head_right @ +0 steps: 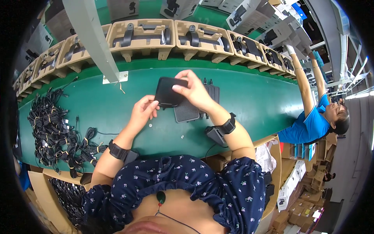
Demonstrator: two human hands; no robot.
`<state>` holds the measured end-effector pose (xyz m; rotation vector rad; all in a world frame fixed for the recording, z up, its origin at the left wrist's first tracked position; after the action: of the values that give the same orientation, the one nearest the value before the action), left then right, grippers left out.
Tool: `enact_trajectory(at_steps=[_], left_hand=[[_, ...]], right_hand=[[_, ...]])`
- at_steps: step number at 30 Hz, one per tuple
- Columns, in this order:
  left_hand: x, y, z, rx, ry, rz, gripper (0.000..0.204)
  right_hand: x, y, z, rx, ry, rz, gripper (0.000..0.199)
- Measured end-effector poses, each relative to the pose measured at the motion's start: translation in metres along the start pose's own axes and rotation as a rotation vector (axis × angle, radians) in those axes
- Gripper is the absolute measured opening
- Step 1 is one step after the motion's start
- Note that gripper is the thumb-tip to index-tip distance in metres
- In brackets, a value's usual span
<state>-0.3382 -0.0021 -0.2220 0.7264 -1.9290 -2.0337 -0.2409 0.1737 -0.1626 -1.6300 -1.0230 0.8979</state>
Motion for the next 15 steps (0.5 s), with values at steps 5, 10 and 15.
enact_trajectory(at_steps=[5, 10, 15], left_hand=[[0.0, -0.003, -0.004, -0.042, 0.013, 0.045, 0.02], [0.0, -0.007, -0.003, -0.032, -0.013, 0.163, 0.021], [-0.002, -0.008, -0.001, -0.033, -0.021, 0.174, 0.02]], right_hand=[[0.061, -0.059, 0.028, 0.464, 0.626, -0.356, 0.019], [0.137, -0.079, 0.073, 0.745, 0.754, -0.164, 0.018], [0.17, -0.072, 0.109, 0.679, 0.93, -0.543, 0.026]])
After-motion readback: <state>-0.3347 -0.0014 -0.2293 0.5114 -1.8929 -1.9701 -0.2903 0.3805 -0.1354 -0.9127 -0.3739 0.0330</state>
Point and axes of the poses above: each hand's wrist, its own z-axis towards the middle knuckle, its own x-axis out of the back of the hand, y = z × x, the point moved 1 cm from there along z, towards the middle knuckle, and after that the axes turned 8 degrees about -x, right-handed, at the moved point
